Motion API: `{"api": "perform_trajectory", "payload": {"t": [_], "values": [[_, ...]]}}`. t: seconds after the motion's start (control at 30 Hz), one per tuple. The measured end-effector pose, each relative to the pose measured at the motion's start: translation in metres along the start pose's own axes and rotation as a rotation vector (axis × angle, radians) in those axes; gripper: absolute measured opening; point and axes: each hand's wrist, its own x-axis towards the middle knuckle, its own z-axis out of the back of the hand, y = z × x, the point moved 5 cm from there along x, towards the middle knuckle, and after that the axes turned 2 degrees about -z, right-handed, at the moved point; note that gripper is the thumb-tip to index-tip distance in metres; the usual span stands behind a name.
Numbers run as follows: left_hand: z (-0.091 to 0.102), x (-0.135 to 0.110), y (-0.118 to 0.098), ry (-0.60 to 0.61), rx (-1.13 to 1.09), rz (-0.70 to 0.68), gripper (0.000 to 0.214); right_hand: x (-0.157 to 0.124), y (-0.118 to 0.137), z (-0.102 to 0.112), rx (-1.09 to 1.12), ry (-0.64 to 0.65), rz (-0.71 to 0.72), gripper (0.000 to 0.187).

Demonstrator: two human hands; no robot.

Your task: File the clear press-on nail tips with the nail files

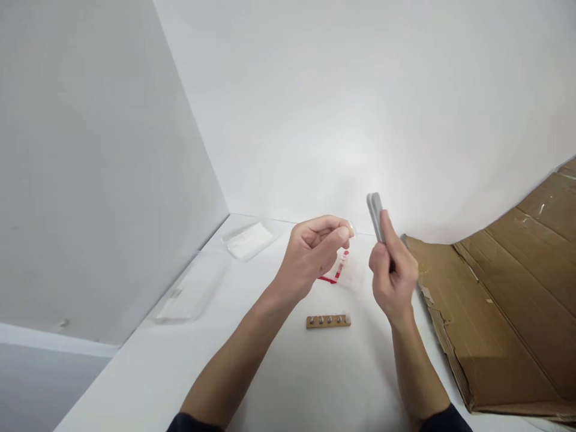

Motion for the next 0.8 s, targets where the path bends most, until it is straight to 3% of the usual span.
{"api": "perform_trajectory", "payload": {"t": [0.13,0.37,0.47,0.6,0.73,0.8], "values": [[-0.001,0.000,0.002,0.054,-0.035,0.048,0.037,-0.002,0.001,-0.003,0.014,0.039,0.061,0.063],[0.000,0.005,0.006,0.040,-0.084,0.124,0.038,-0.002,0.007,-0.007,0.008,0.056,0.089,0.063],[0.000,0.007,0.007,0.038,-0.086,0.138,0.043,-0.001,0.004,-0.005,-0.042,0.010,0.025,0.058],[0.000,0.006,0.011,0.060,-0.113,0.194,0.045,-0.001,0.002,-0.008,-0.020,0.008,0.075,0.062],[-0.001,0.005,0.011,0.050,-0.134,0.206,0.047,-0.001,-0.004,-0.007,-0.025,-0.029,-0.003,0.064],[-0.002,0.004,0.011,0.050,-0.157,0.216,0.047,-0.002,0.001,-0.007,0.025,-0.001,0.056,0.068]]}}
